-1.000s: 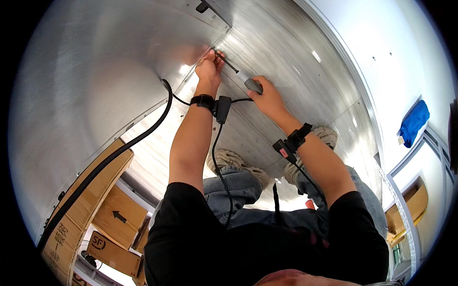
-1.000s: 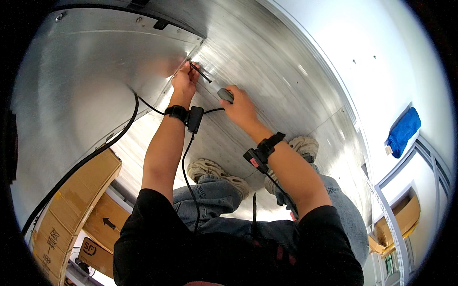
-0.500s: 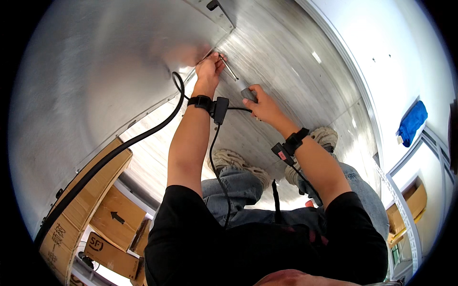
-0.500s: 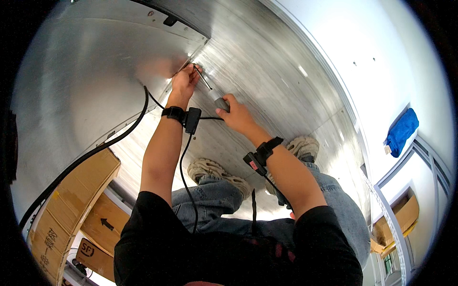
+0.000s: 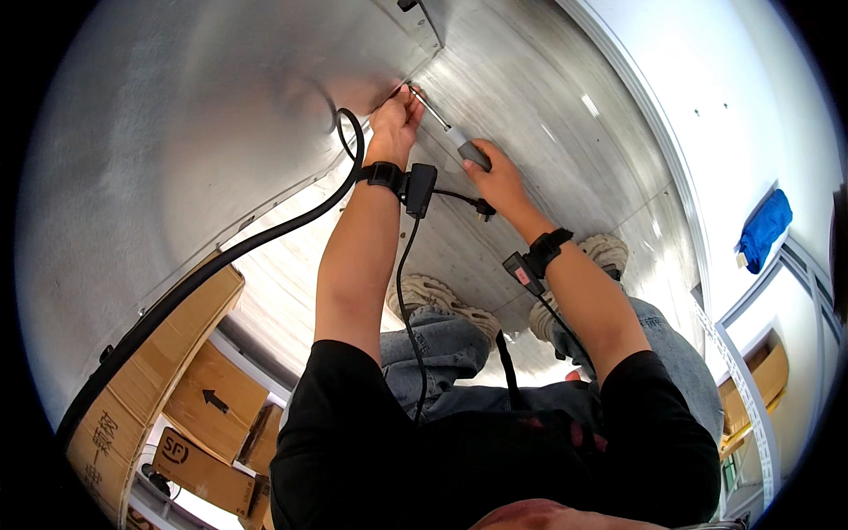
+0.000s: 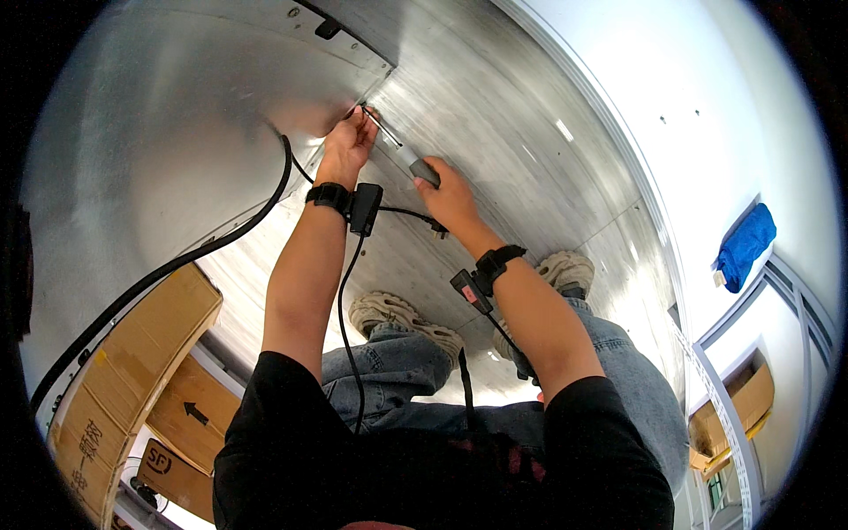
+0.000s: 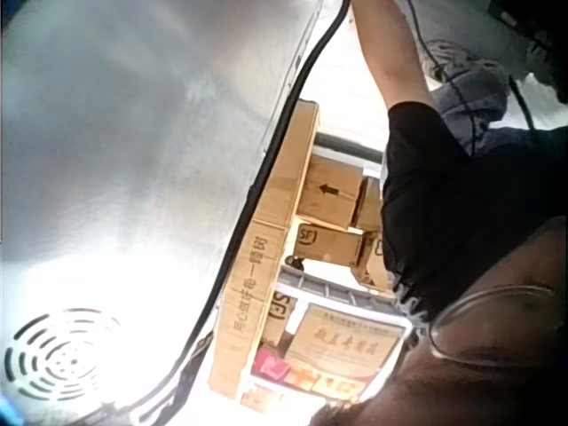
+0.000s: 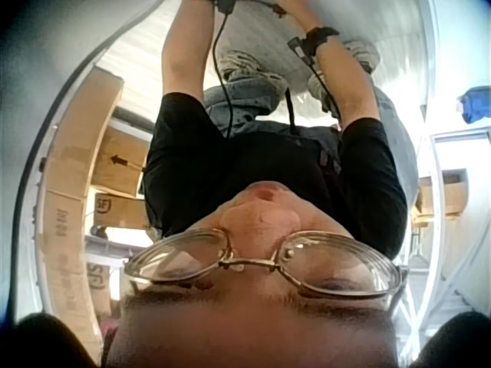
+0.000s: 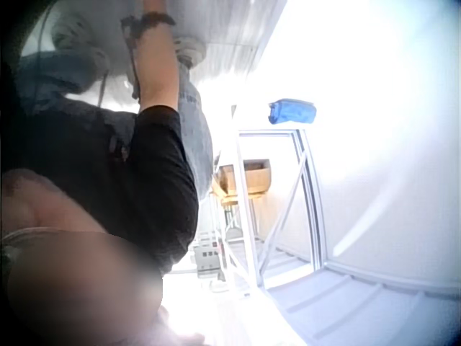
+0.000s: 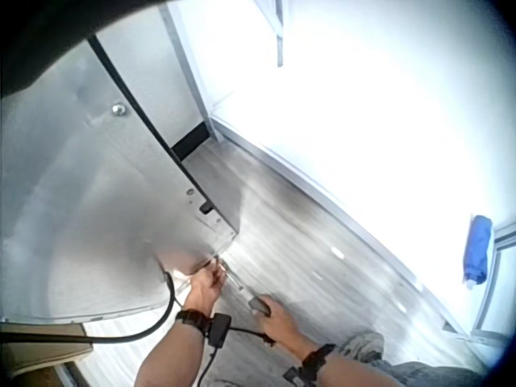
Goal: The person uses a screwdriver to tighten screws on the back panel of a large appliance. They repeatedly insert screws into holes and turn the screwdriver to secure them in place.
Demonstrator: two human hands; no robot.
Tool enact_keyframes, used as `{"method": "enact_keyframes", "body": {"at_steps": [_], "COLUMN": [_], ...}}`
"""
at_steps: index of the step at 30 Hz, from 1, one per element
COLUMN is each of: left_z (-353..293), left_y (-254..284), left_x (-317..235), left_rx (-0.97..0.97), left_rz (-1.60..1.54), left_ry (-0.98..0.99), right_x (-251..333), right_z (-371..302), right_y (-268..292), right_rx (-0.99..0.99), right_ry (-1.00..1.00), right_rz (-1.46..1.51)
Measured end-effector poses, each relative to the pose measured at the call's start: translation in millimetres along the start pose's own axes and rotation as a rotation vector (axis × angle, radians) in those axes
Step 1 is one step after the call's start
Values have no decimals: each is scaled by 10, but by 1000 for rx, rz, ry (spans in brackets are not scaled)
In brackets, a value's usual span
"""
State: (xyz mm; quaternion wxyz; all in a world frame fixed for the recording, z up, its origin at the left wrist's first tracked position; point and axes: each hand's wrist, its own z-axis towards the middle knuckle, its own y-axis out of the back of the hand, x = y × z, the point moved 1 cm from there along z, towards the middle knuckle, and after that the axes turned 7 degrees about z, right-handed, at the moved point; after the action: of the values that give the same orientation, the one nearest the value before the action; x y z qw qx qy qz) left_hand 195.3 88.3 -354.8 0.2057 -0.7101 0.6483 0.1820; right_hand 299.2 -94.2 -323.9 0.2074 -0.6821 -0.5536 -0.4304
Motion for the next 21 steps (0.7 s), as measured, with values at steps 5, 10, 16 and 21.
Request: {"method": "enact_keyframes", "body": {"at_steps": [5, 10, 16, 21], "left_z": [-22, -46, -51, 2], "left_y": [-7, -5, -12, -1], "left_x": [-14, -20, -16, 12], "left_rx": [-15, -29, -29, -17], "left_rz": [8, 20, 6, 44], "left_ry": [5, 4, 0, -14], "right_x": [57, 202, -9, -301], "right_z": [13, 2, 70, 61], "right_y": [13, 51, 28, -54], "right_rx": [13, 42, -44, -106], "right_ry": [2, -66, 85, -15], "right_rz": [16, 31, -19, 221]}}
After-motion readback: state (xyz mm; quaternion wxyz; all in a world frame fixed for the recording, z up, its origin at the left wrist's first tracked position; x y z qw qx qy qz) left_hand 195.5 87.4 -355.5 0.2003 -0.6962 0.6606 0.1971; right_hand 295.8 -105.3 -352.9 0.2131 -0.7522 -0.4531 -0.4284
